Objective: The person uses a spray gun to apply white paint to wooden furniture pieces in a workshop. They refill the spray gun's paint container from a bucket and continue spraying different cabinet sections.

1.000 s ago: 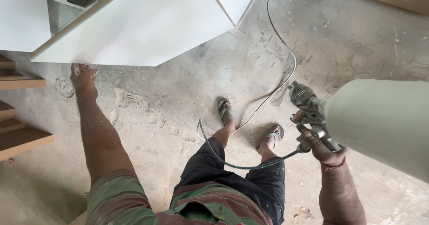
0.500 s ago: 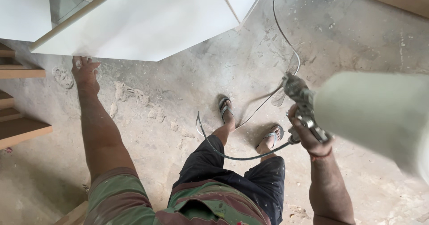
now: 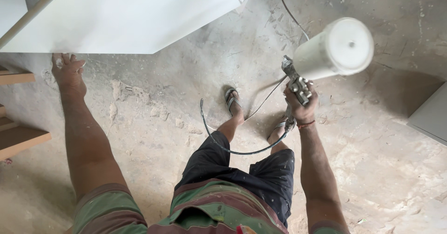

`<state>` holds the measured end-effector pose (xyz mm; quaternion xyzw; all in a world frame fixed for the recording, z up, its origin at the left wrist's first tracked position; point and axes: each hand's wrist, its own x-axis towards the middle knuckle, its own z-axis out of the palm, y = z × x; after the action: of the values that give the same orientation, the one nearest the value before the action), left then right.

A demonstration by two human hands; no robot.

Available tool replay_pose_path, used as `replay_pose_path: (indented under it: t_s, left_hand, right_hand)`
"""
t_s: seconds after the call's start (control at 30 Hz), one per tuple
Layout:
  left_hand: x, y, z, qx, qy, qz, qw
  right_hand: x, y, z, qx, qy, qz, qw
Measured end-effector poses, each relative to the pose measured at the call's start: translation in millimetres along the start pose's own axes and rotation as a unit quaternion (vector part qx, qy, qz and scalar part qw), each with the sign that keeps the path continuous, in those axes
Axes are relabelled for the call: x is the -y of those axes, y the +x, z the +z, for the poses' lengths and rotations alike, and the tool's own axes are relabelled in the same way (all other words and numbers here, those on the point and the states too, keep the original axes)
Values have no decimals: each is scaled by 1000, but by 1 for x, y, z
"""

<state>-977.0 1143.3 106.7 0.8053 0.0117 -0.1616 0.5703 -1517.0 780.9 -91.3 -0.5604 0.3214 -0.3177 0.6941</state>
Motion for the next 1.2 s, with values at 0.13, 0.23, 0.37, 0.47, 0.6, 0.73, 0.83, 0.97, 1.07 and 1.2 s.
replay_pose_path:
  t_s: [0.13,0.23,0.37,0.47,0.6,0.73,0.83,0.97,1.07,1.2]
  left_hand:
    - [0,-1,0,12,9,4,1000]
    - [-2,-1,2,8,9,1,1000]
    - [-2,-1,7,18,19,8,1000]
    - [-1,-2,13,2,-12,2,1000]
    - [-3,-3,20,19,-38,27,999]
    - [-8,-6,20,22,-65,22,997]
    - [-13,-10,17,27,-64,32,997]
    - [-19,-13,14,48,-55,51,996]
    - [-20,-14,13,55,-63,54,995]
    - [-21,-13,11,23,-50,28,998]
  right_hand:
    - [-21,11,9,-21,22,41,999]
    - [-22,18,17,-34,45,71,996]
    - [-13,10,16,-47,60,67,995]
    - [15,-9,9,-31,22,26,999]
    - [75,-42,-1,-9,-3,2,1000]
    - [133,-67,3,-2,41,-81,996]
    - [165,-73,4,26,91,-95,991]
    - [200,-83,5,19,178,-112,977]
    - [220,-89,11,41,171,-143,974]
    - [239,-91,25,-9,72,-179,981]
